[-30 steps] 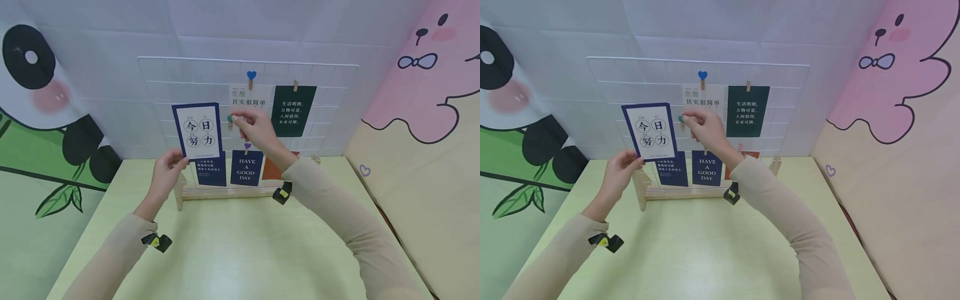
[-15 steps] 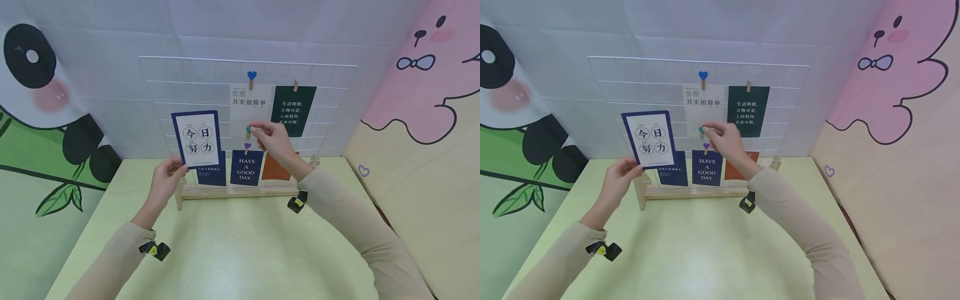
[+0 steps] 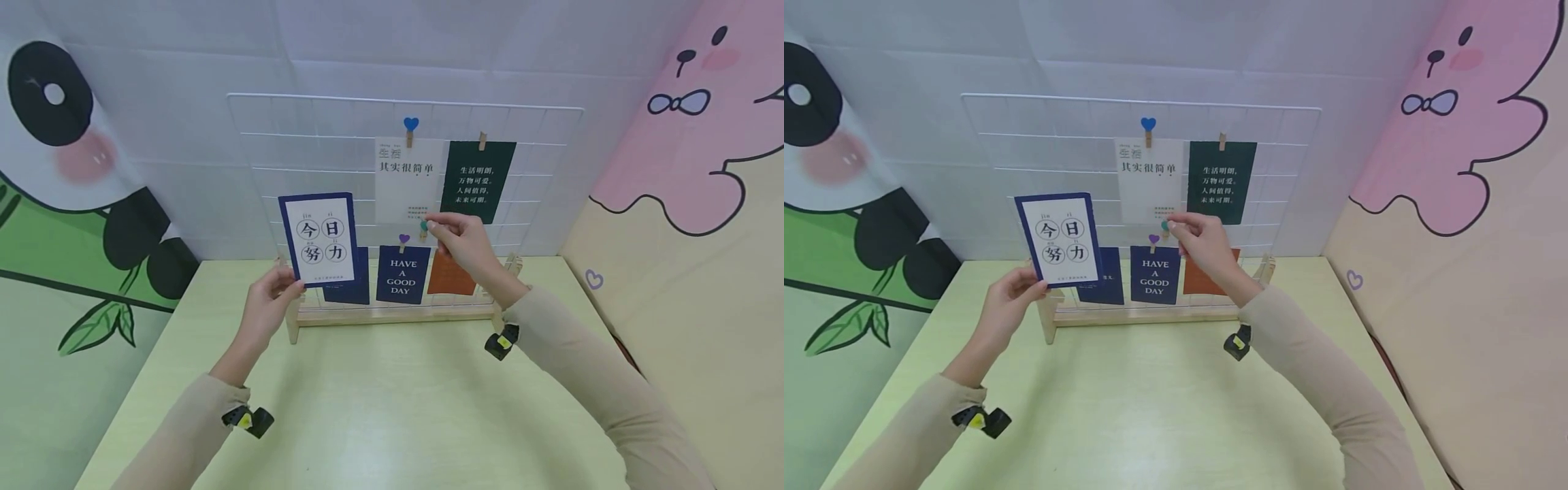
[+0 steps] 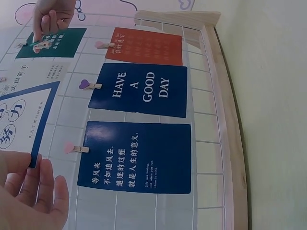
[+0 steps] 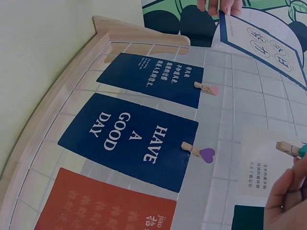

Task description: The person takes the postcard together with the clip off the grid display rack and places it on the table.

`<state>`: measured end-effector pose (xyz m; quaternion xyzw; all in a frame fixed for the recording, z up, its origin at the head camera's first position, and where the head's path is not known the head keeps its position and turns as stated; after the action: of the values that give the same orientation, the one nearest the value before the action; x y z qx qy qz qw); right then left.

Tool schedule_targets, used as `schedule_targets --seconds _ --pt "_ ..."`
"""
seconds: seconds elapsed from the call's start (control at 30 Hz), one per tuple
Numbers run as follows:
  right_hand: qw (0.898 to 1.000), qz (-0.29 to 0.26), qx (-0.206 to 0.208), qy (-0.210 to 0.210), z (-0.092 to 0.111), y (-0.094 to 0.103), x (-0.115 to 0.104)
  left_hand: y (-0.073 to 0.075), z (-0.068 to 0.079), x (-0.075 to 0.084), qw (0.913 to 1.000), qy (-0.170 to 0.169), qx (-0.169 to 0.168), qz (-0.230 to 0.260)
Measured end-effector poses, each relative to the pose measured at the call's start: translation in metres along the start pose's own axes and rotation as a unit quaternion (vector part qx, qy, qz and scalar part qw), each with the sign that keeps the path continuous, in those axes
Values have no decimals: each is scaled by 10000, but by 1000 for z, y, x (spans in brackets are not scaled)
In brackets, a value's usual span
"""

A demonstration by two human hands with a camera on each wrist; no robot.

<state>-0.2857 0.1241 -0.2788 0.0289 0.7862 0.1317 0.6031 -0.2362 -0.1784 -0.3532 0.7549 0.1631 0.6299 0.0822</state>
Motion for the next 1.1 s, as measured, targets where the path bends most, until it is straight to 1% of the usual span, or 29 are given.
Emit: schedule_targets --seconds 0.2,0.3,0.43,0.67,0.8,0.93,1.1 --pt "9997 36 0 -225 6 8 11 1 3 -5 10000 -31 -45 78" --pt "9991 151 30 -394 10 12 17 2 5 -9 9999 25 -55 82" --pt "9982 319 -33 -510 14 18 24 3 8 -13 9999 152 -51 39" --pt "9979 346 -232 -492 21 25 34 5 13 -19 9997 166 -65 148" --pt "9978 408 -281 -433 24 29 38 7 17 -26 9995 281 -61 119" --pt "9976 404 -360 -429 28 34 43 13 22 -34 9991 412 -31 107" --pt "9962 604 -449 -442 32 42 50 21 28 -43 9987 514 15 61"
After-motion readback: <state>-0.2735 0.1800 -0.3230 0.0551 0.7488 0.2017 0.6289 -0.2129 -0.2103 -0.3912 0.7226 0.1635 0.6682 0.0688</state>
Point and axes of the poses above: each hand's wrist, its own z-axis away from the middle knuckle, its own y-axis out of the back of the hand, x = y × z, the point moved 6 cm from there along -z, towards the middle knuckle, and after that the axes turned 1 degree about y, right-handed, at the moved point
